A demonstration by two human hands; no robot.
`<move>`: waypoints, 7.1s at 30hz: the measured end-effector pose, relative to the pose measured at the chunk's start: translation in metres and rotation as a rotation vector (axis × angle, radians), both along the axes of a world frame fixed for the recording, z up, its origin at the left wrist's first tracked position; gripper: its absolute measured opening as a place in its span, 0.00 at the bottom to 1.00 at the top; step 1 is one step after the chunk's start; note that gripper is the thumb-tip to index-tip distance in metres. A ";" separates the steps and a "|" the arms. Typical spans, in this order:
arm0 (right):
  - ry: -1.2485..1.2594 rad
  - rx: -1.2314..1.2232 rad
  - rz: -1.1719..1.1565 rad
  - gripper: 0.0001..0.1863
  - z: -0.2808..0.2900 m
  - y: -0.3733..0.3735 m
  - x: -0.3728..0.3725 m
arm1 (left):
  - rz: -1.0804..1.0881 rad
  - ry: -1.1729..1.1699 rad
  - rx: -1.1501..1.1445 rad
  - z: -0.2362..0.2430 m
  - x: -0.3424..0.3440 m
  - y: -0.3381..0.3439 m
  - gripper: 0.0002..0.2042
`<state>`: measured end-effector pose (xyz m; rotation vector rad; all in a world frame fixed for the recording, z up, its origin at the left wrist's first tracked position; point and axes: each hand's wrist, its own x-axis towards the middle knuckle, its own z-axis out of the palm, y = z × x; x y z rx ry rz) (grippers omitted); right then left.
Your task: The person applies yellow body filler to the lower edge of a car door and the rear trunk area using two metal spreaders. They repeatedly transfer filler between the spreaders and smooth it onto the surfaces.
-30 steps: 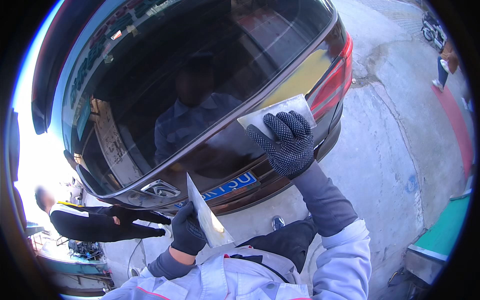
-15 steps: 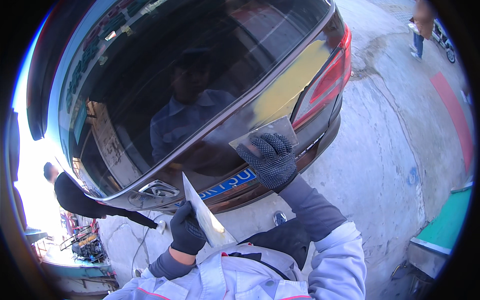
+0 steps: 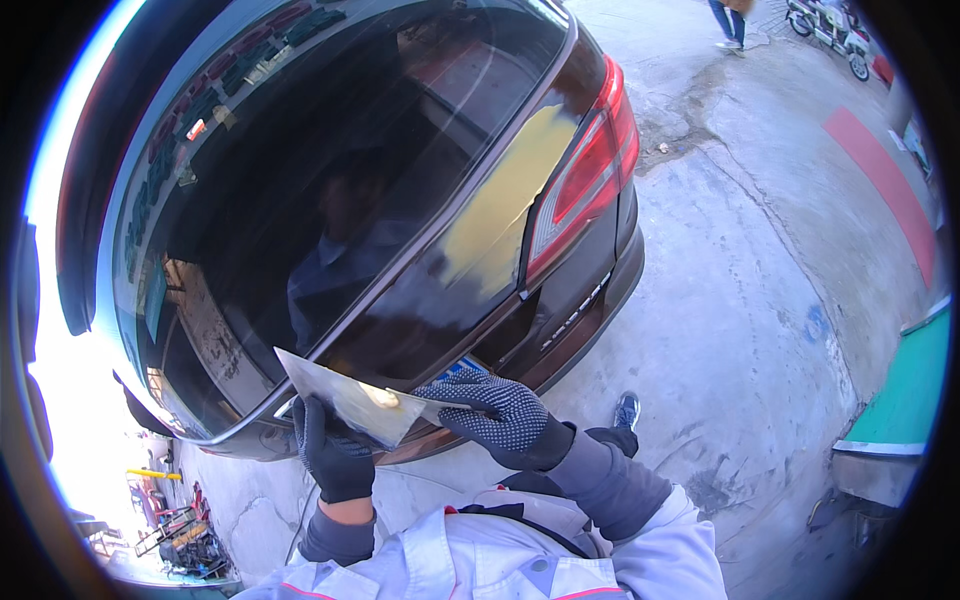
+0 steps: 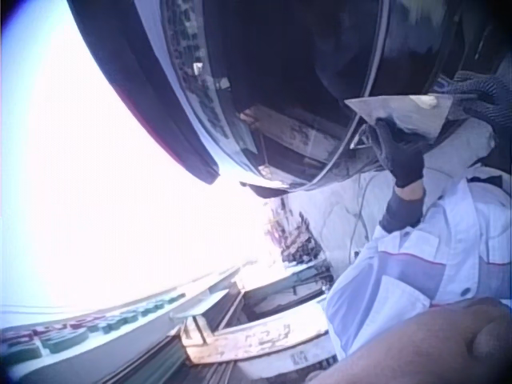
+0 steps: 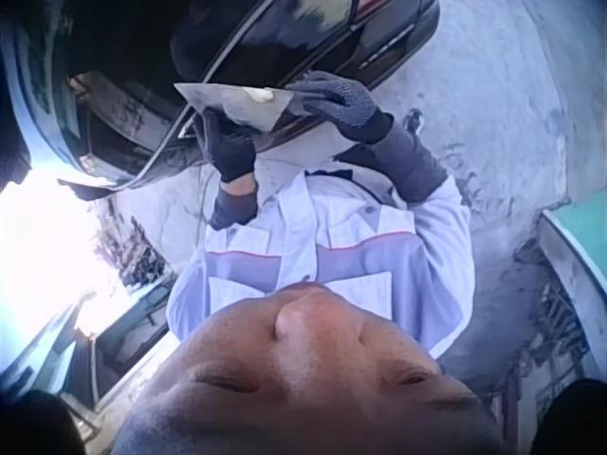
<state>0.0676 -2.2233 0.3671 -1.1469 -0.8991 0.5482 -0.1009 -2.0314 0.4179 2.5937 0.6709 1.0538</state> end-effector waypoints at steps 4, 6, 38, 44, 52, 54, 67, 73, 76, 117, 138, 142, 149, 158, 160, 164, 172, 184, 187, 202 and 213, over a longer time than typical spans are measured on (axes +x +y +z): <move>0.400 -0.164 -0.113 0.13 -0.011 -0.008 0.029 | -0.056 -0.157 -0.305 0.011 0.024 -0.009 0.08; 0.626 0.082 -0.441 0.14 -0.014 -0.004 0.057 | -0.113 -0.500 -0.962 0.015 0.035 -0.017 0.08; -0.463 -0.274 -1.118 0.22 0.044 0.032 0.228 | -0.115 -0.416 -1.015 0.029 0.127 -0.042 0.11; -0.381 -0.337 -1.010 0.20 0.063 0.037 0.203 | -0.127 -0.519 -1.184 0.026 0.125 -0.038 0.12; -0.071 0.078 -0.237 0.20 0.102 -0.013 0.103 | -0.133 -0.410 -0.954 0.030 0.114 -0.028 0.15; 0.041 0.185 -0.052 0.19 0.100 -0.023 0.110 | -0.122 -0.206 -0.488 0.032 0.113 -0.026 0.12; -0.176 -0.192 -1.011 0.21 0.040 -0.004 0.220 | -0.148 -0.455 -0.966 0.039 0.119 -0.036 0.17; -0.390 -0.290 -1.166 0.24 0.024 0.023 0.240 | -0.125 -0.510 -1.052 0.039 0.123 -0.044 0.15; -0.391 -0.249 -1.125 0.25 0.031 0.033 0.235 | -0.166 -0.500 -1.055 0.040 0.123 -0.041 0.15; 0.721 0.049 -0.866 0.16 -0.069 0.017 0.070 | -0.045 -0.412 -1.532 0.019 0.053 -0.047 0.09; 0.315 -0.055 -0.711 0.14 -0.015 0.019 -0.041 | 0.041 -0.409 -0.563 0.002 0.044 -0.027 0.12; 0.044 -0.043 -0.789 0.15 -0.008 0.023 -0.049 | 0.002 -0.361 -0.456 -0.004 0.043 -0.036 0.10; 0.296 0.117 -0.874 0.13 -0.019 0.025 -0.057 | -0.231 -0.170 -0.097 -0.004 0.021 -0.042 0.07; 0.675 0.068 -1.021 0.14 -0.057 0.031 0.007 | -0.202 0.126 -0.038 0.009 0.020 -0.005 0.06; 0.534 0.025 -1.073 0.14 -0.063 0.037 0.026 | -0.087 0.058 -0.205 0.017 0.018 0.014 0.06; 0.462 0.125 -1.140 0.16 -0.059 0.062 0.058 | -0.127 -0.235 -0.495 0.019 0.015 0.052 0.08; 0.303 -0.069 -1.198 0.18 -0.044 0.076 0.076 | -0.257 -0.030 -0.084 0.000 0.015 0.088 0.08; 0.218 -0.073 -1.268 0.18 -0.031 0.106 0.061 | -0.276 0.054 0.331 -0.006 0.006 0.105 0.13; 0.271 -0.033 -1.259 0.17 -0.028 0.111 0.047 | -0.256 0.055 0.359 -0.004 0.007 0.104 0.09; 0.292 0.067 -1.191 0.14 -0.038 0.082 0.051 | -0.260 0.026 0.370 -0.003 0.013 0.093 0.07; 0.301 0.191 -1.273 0.18 -0.030 0.142 0.025 | -0.230 -0.029 0.157 -0.021 0.001 0.111 0.11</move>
